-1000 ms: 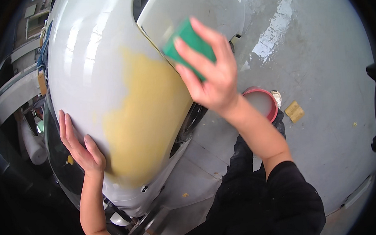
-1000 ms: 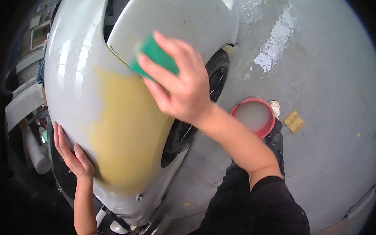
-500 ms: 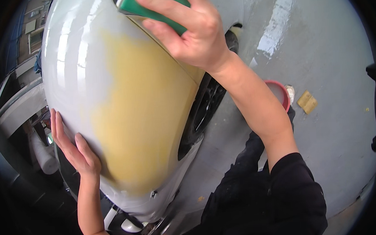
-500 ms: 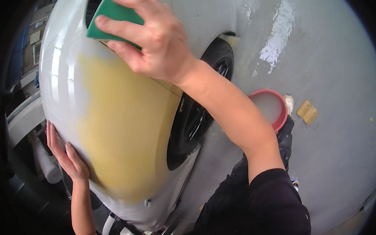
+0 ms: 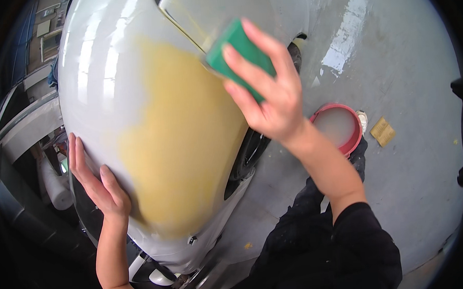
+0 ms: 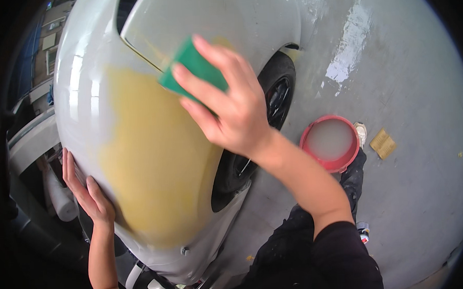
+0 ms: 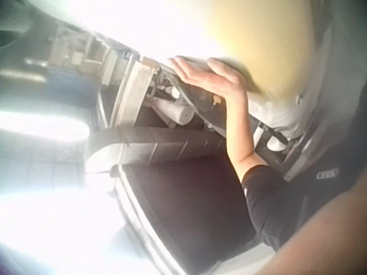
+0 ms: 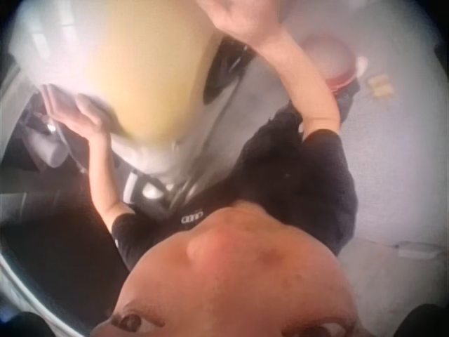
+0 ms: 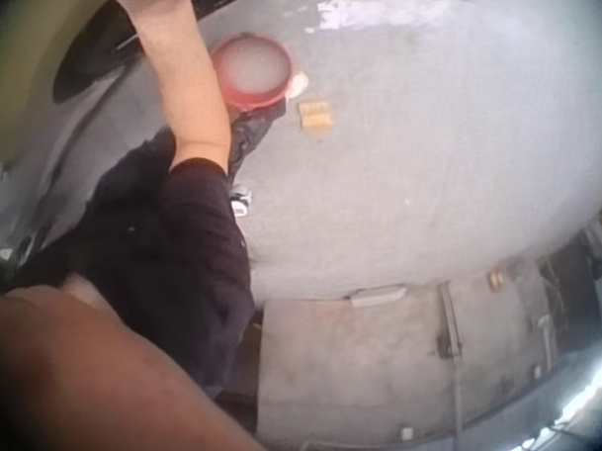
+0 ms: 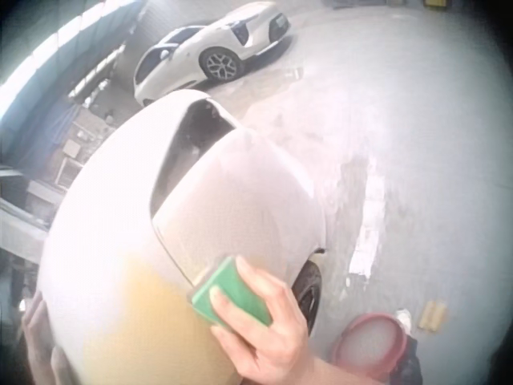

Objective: The person sands a yellowed area on the front fender of a white car using a green sanding block and a yellow sanding sponge. They repeatedly dip the tools in a red bucket of water and continue sanding the same panel.

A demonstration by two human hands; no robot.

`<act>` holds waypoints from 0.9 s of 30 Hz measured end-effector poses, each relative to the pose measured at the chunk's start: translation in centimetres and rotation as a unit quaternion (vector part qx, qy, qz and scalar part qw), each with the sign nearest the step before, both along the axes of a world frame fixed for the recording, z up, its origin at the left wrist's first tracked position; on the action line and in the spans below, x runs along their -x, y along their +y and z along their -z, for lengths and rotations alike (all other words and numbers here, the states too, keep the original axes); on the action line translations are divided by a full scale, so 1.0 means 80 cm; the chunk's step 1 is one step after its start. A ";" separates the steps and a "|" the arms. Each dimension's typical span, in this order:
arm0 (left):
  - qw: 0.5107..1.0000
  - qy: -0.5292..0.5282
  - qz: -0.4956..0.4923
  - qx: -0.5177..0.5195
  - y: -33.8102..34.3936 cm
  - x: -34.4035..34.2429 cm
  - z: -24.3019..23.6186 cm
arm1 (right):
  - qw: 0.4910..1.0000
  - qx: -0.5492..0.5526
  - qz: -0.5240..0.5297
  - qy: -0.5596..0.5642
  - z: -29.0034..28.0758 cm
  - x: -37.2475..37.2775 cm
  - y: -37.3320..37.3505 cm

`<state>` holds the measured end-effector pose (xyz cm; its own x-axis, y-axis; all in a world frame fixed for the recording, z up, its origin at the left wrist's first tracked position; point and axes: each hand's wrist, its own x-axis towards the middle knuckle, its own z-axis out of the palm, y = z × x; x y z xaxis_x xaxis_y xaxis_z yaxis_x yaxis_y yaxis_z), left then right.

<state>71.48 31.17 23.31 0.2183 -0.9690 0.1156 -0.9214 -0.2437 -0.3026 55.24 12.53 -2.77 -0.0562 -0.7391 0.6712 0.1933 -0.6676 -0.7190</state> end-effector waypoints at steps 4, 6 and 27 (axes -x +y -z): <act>1.000 0.003 -0.006 -0.001 0.000 0.000 0.000 | 0.998 -0.015 -0.003 0.065 -0.041 0.007 -0.021; 1.000 0.005 -0.006 0.005 0.000 0.000 0.000 | 0.993 0.003 -0.013 0.113 -0.054 -0.003 -0.047; 1.000 -0.003 0.014 0.017 0.004 -0.003 0.004 | 0.980 -0.047 -0.129 0.145 0.043 0.055 0.033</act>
